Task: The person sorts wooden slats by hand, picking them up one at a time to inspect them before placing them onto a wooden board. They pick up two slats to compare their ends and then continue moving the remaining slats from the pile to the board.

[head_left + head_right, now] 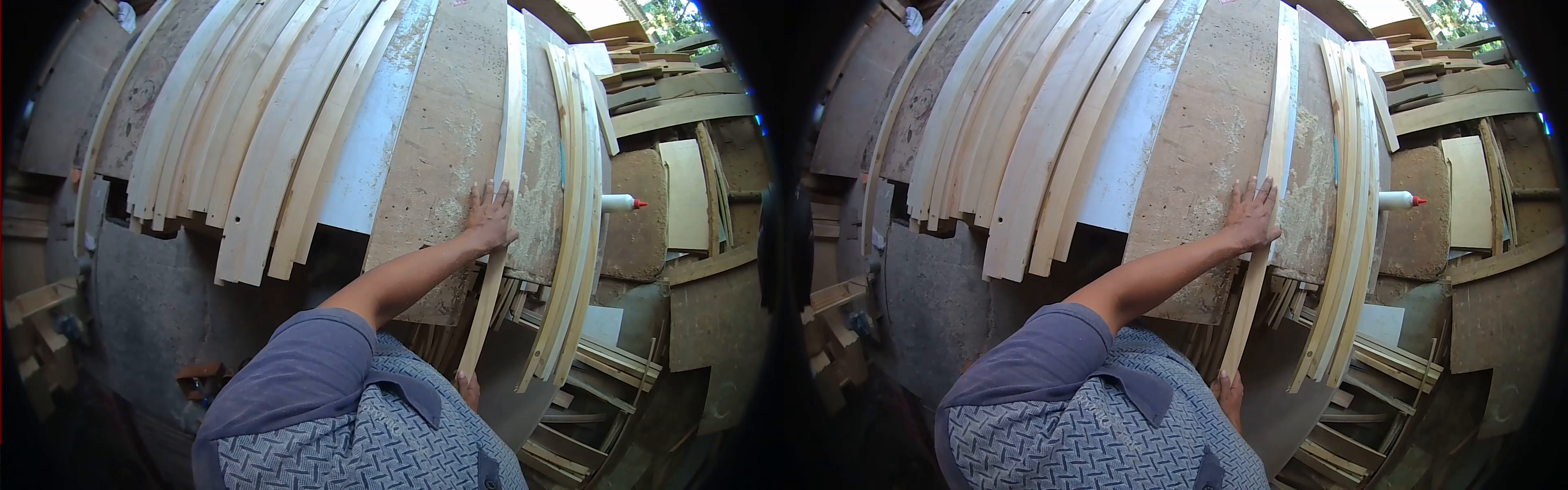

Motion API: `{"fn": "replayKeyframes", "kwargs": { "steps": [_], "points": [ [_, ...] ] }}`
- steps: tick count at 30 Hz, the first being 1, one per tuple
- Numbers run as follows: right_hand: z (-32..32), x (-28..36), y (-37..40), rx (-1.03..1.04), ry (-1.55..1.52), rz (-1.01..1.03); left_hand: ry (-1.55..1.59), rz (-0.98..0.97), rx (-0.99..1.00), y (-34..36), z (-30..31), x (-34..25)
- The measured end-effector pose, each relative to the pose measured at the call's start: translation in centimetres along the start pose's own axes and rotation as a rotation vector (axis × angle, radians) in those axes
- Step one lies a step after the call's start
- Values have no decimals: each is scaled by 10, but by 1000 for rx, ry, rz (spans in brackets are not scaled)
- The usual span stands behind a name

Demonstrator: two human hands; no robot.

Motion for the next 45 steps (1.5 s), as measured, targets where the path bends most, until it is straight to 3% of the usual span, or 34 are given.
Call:
{"fn": "replayKeyframes", "kwargs": {
  "steps": [4,6,9,15,24,45],
  "points": [
    [-5,3,3,-49,60,-3,8,12,12,-1,-1,1],
    [-9,8,5,-116,281,123,16,36,-17,-2,-1,1],
    [-24,39,16,-128,326,12,-53,13,-46,-11,4,-4],
    [-31,50,25,-168,295,-34,-167,4,28,-27,29,1],
    [-32,43,21,-191,283,94,-251,-32,-3,-33,20,3],
    [-38,36,10,-164,395,97,-557,-50,-3,-39,24,-2]
  ]
}}
Point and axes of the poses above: each hand's wrist, its own y-axis away from the middle knuckle, its own z-axis out of the back of the hand, x = y × z, the point moved 5 cm from there along -y, towards the middle knuckle, and after that the axes turned 3 degrees about x, right-handed, at the moved point
